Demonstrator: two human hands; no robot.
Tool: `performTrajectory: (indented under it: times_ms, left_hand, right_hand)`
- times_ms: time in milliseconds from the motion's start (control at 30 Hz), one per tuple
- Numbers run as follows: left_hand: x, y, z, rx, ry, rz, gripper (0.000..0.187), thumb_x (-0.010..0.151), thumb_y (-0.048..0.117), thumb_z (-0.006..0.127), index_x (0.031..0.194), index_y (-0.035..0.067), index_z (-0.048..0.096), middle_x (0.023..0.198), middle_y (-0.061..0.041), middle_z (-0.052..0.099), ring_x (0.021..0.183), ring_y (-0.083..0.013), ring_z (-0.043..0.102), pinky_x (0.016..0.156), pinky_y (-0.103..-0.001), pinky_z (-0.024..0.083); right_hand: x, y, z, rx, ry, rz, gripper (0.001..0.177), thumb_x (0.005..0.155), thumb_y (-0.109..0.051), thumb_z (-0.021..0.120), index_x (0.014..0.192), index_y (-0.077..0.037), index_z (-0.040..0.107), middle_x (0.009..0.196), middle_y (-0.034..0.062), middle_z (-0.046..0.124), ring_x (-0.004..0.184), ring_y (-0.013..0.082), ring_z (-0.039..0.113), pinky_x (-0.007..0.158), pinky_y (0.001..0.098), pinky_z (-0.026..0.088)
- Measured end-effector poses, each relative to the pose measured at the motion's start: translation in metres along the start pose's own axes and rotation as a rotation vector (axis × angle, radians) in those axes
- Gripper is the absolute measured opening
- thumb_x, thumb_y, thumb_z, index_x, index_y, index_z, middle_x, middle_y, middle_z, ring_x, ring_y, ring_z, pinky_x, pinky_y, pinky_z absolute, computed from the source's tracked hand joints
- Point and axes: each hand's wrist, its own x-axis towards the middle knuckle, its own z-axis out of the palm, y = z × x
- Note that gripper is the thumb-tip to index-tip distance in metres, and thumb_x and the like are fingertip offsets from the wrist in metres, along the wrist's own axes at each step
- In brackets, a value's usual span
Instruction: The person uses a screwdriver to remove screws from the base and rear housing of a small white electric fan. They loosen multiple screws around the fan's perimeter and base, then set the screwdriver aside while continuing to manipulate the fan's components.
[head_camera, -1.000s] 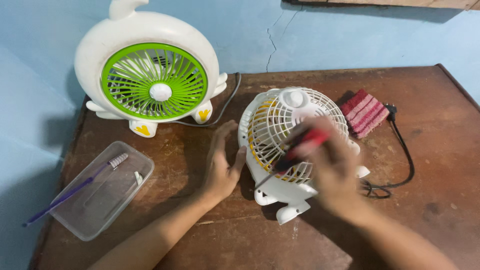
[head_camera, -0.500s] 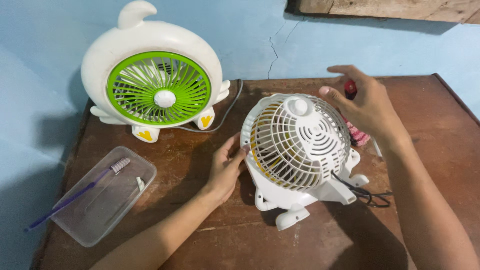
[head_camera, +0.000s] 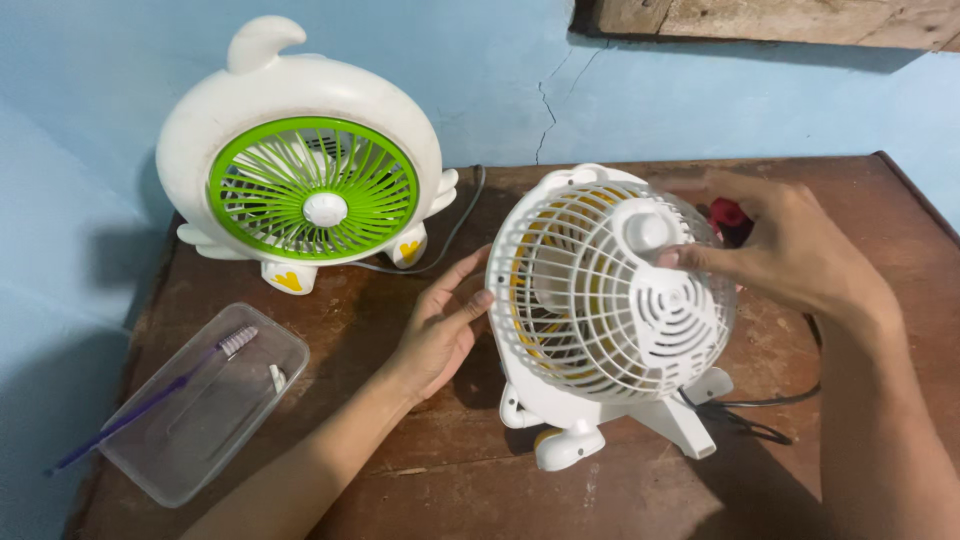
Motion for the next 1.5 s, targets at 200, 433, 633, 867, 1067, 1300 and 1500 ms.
performTrajectory:
  times_ms: [200,433,633,867,1067,1300,1500]
  left_hand:
    - [-0.001,0.005,0.005,0.022,-0.124,0.035,0.064,0.094,0.007,0.073,0.152,0.005,0.046,0.143,-0.008,0.059,0.135,-0.0169,0.054,0.119,-0.038,0.041]
    - [-0.003,0.015,0.003,0.088,-0.263,-0.005,0.069,0.094,0.012,0.078,0.154,0.006,0.045,0.134,-0.009,0.065,0.126,-0.0175,0.06,0.113,-0.04,0.047]
    - [-0.006,0.016,0.005,0.093,-0.314,-0.023,0.072,0.088,0.013,0.085,0.15,0.007,0.047,0.129,-0.003,0.065,0.124,-0.0159,0.06,0.109,-0.037,0.05]
    - [-0.002,0.02,0.003,0.109,-0.325,-0.015,0.073,0.09,0.014,0.083,0.151,0.007,0.045,0.131,-0.005,0.064,0.124,-0.0165,0.06,0.11,-0.038,0.05]
    - [-0.004,0.029,0.007,0.192,-0.307,0.004,0.068,0.096,0.015,0.075,0.153,0.005,0.04,0.133,-0.008,0.062,0.125,-0.0181,0.059,0.112,-0.039,0.048]
    - [-0.009,0.009,0.014,0.712,-0.151,0.376,0.065,0.104,0.024,0.064,0.158,0.001,0.035,0.152,-0.017,0.052,0.144,-0.0252,0.048,0.122,-0.041,0.038]
    - [-0.007,-0.021,-0.005,0.818,0.082,0.479,0.06,0.109,0.028,0.055,0.158,-0.002,0.036,0.159,-0.022,0.049,0.149,-0.0276,0.047,0.123,-0.038,0.037]
  right_hand:
    - [-0.021,0.014,-0.022,-0.118,0.09,-0.246,0.089,0.057,-0.049,0.093,0.126,0.0,0.067,0.082,0.0142,0.075,0.066,0.0229,0.075,0.062,0.037,0.062]
    - [-0.055,0.016,-0.018,-0.167,0.074,-0.215,0.08,0.066,-0.051,0.091,0.127,-0.004,0.068,0.07,0.0056,0.073,0.057,0.014,0.068,0.056,0.0277,0.057]
    - [-0.076,0.03,-0.009,-0.075,0.204,-0.26,0.089,0.06,-0.046,0.093,0.133,-0.003,0.066,0.06,0.0086,0.065,0.045,0.0178,0.06,0.039,0.0326,0.051]
    - [-0.062,0.049,0.002,-0.161,0.204,-0.256,0.073,0.066,-0.049,0.089,0.117,-0.002,0.07,0.064,0.0057,0.067,0.051,0.0139,0.064,0.046,0.029,0.054]
    - [-0.056,0.046,0.01,-0.094,0.288,-0.307,0.068,0.067,-0.044,0.089,0.116,0.0,0.071,0.068,0.01,0.071,0.053,0.0166,0.069,0.051,0.0321,0.059]
    - [-0.044,0.018,0.013,-0.259,0.278,-0.225,0.072,0.074,-0.04,0.087,0.133,-0.003,0.068,0.075,0.0142,0.074,0.058,0.0205,0.073,0.053,0.0323,0.06]
    - [-0.037,-0.042,0.023,-0.009,0.443,-0.432,0.052,0.094,-0.024,0.081,0.135,0.005,0.065,0.09,0.0166,0.073,0.059,0.0187,0.066,0.05,0.0285,0.051]
